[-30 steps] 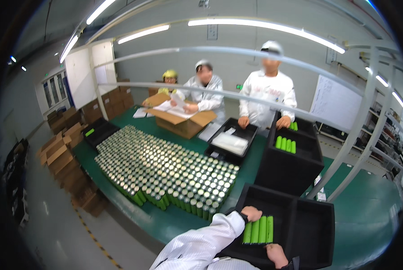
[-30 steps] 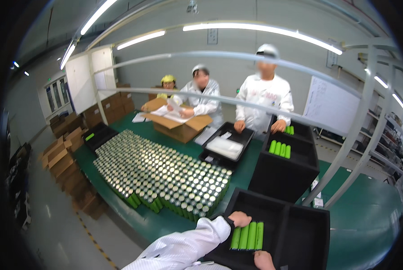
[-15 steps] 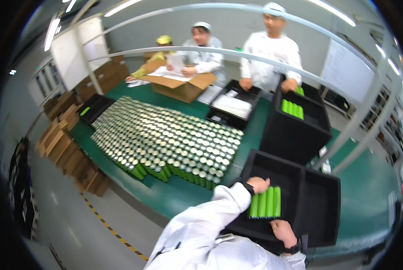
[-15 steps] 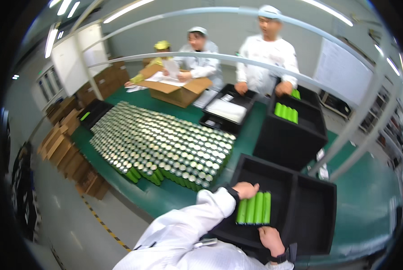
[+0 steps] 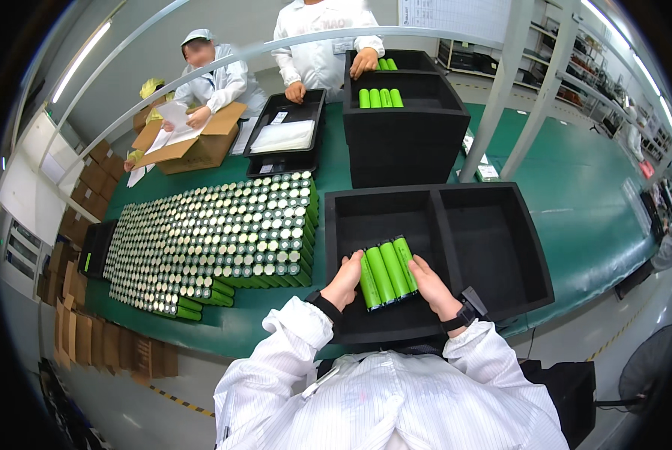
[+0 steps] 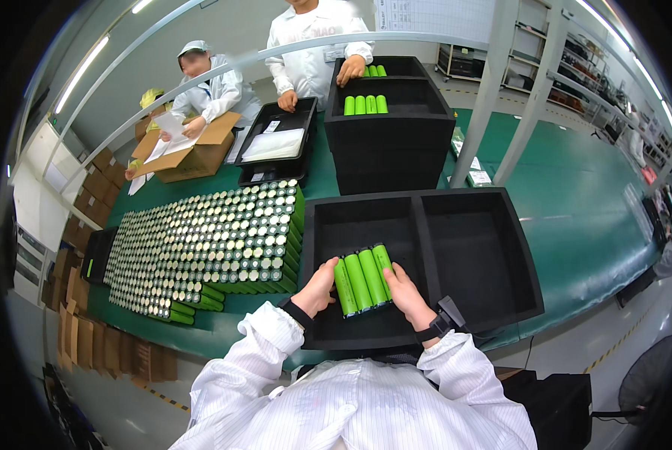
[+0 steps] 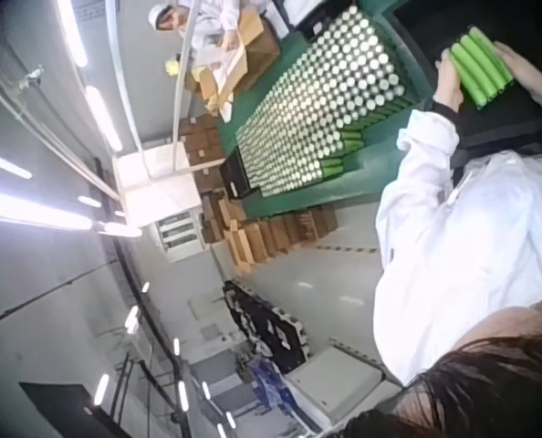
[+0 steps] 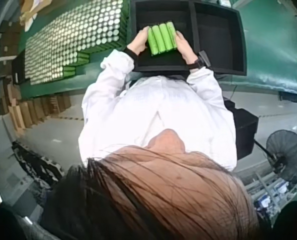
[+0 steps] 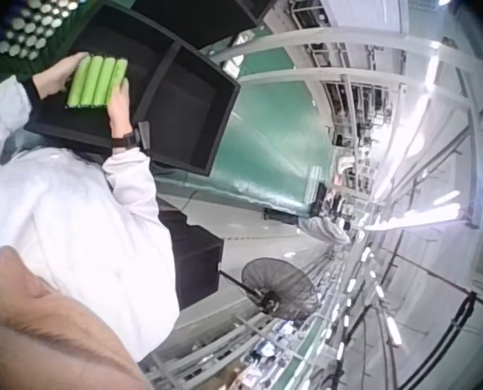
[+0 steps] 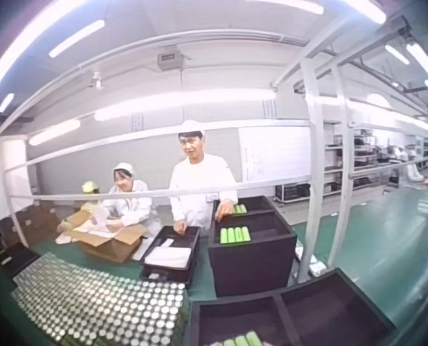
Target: The recorder is sorting green cylindrical battery cells into black divided trays at an industrial workstation.
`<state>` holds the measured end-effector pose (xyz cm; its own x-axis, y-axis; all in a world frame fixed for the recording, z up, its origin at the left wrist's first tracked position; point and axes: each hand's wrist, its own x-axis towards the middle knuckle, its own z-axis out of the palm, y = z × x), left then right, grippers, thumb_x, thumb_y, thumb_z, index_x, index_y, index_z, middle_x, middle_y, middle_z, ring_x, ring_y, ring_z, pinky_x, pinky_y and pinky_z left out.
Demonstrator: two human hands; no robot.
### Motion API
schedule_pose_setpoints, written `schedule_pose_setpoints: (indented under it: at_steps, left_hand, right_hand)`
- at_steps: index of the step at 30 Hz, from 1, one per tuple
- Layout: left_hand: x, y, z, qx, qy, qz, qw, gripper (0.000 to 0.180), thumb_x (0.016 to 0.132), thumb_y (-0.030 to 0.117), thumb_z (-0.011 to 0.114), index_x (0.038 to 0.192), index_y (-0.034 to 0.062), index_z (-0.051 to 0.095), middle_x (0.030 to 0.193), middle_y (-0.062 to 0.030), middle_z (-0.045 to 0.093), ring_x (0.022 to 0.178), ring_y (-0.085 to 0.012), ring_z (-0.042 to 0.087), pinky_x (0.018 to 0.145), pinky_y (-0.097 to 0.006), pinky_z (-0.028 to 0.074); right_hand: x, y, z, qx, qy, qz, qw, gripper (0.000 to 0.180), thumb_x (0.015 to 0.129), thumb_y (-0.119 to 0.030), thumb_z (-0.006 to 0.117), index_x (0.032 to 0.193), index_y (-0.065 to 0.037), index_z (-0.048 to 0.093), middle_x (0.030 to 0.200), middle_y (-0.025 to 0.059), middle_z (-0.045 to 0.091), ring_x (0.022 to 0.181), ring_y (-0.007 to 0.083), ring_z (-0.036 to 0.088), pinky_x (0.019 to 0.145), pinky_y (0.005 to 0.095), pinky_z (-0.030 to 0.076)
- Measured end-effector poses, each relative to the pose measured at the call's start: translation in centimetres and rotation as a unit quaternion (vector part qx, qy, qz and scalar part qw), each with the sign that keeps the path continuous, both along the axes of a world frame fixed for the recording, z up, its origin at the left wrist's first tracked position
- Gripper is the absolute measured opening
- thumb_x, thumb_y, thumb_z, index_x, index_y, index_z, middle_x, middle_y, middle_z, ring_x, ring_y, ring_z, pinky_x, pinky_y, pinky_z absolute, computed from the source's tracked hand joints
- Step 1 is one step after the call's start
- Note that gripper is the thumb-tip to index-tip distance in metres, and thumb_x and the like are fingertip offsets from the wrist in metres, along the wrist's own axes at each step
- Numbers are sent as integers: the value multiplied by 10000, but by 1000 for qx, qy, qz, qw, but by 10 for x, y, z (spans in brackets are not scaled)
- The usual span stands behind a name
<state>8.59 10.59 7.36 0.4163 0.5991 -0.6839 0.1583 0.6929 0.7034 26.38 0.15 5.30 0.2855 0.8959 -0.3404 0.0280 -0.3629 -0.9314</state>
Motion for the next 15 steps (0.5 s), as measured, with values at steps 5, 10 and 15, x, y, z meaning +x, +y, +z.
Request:
schedule_pose_setpoints:
  at_steps: [5, 10, 15]
  left_hand:
    - [6, -2, -7, -18, -4, 18, 1000, 600, 983, 447, 351, 1457, 112, 196, 1492, -161, 306, 1359, -344, 327, 1013, -661, 267]
    - [6, -5, -3, -17, 20, 17, 1000, 491, 989, 396, 343, 1401, 130, 372, 1462, -126, 370, 1339, -317, 358, 1019, -670, 252]
    - [1, -15, 5, 23, 32, 37, 999, 517, 987, 345, 366, 1463, 176, 255, 1489, -85, 331, 1354, -278, 330, 1023, -618, 281]
  right_hand:
    - [2, -1, -15, -20, 9, 42, 999, 683, 1001, -367, 448, 1462, 69, 193, 1476, 210, 349, 1387, 270, 309, 1117, 313, 246]
    - [-2, -4, -5, -17, 8, 42, 999, 688, 993, -345, 469, 1461, 71, 186, 1463, 222, 361, 1378, 276, 324, 1111, 320, 261]
    - [-4, -6, 16, -26, 18, 58, 998, 725, 967, -310, 518, 1464, 76, 158, 1448, 244, 367, 1362, 285, 350, 1099, 327, 287]
